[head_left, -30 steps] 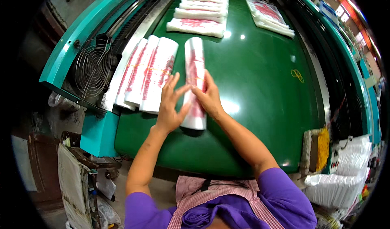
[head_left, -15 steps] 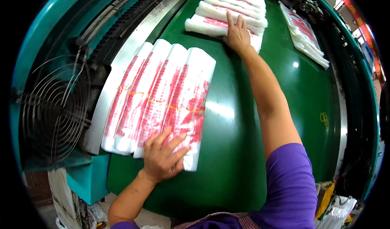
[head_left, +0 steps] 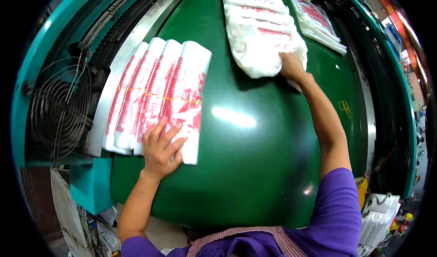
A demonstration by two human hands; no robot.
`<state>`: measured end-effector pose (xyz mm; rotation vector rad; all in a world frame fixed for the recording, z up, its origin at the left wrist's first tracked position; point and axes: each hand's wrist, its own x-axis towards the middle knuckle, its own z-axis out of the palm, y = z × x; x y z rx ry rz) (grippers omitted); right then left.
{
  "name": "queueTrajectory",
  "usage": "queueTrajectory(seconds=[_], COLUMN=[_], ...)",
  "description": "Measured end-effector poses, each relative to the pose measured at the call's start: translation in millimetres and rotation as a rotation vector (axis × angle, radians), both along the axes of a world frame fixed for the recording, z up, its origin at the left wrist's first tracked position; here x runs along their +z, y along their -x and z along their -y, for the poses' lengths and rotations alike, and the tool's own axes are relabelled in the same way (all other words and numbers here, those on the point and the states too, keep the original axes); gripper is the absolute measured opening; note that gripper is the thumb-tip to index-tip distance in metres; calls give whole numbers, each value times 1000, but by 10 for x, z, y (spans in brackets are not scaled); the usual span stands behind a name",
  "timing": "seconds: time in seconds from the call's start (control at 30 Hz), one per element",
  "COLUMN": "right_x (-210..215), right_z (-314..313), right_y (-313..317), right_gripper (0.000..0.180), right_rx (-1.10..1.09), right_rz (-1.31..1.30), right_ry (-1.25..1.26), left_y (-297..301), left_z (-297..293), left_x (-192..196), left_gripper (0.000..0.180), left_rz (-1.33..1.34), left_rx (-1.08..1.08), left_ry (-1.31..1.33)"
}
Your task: The person folds white plastic bags with red printed text on a green workbench. They repeatedly fold the bags into compact rectangular shapes and secure them with yellow rubber bands. The finished bundles are stacked on the table and later placed into a large white sack.
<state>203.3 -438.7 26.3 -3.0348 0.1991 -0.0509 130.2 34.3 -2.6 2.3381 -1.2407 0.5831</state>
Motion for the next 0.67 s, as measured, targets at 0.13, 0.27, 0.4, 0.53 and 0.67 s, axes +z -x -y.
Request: queueTrajectory(seconds=[0.13, 0.27, 0.4, 0.53, 0.67], right_x=[54, 465, 912, 639, 315], right_z=[-349, -1061, -1322, -1151, -1070], right_y=[1198, 2279, 2718, 2590, 1954], right_gripper=[26, 38, 67, 90, 89], right_rx=[119, 248, 336, 206, 51], right_rz=[-35, -327, -595, 62, -426], right_ry=[-49, -235, -759, 77, -3], left_y=[299, 1738, 2617, 2913, 2955], left_z=[149, 431, 486, 547, 534], left_x=[-98, 23, -193, -143, -186], left_gripper=[23, 86, 88, 57, 60], left_rz=[145, -884, -2105, -2066, -1882], left_rx=[112, -340, -434, -30, -59], left_ry=[-84, 264, 1242, 1327, 1255])
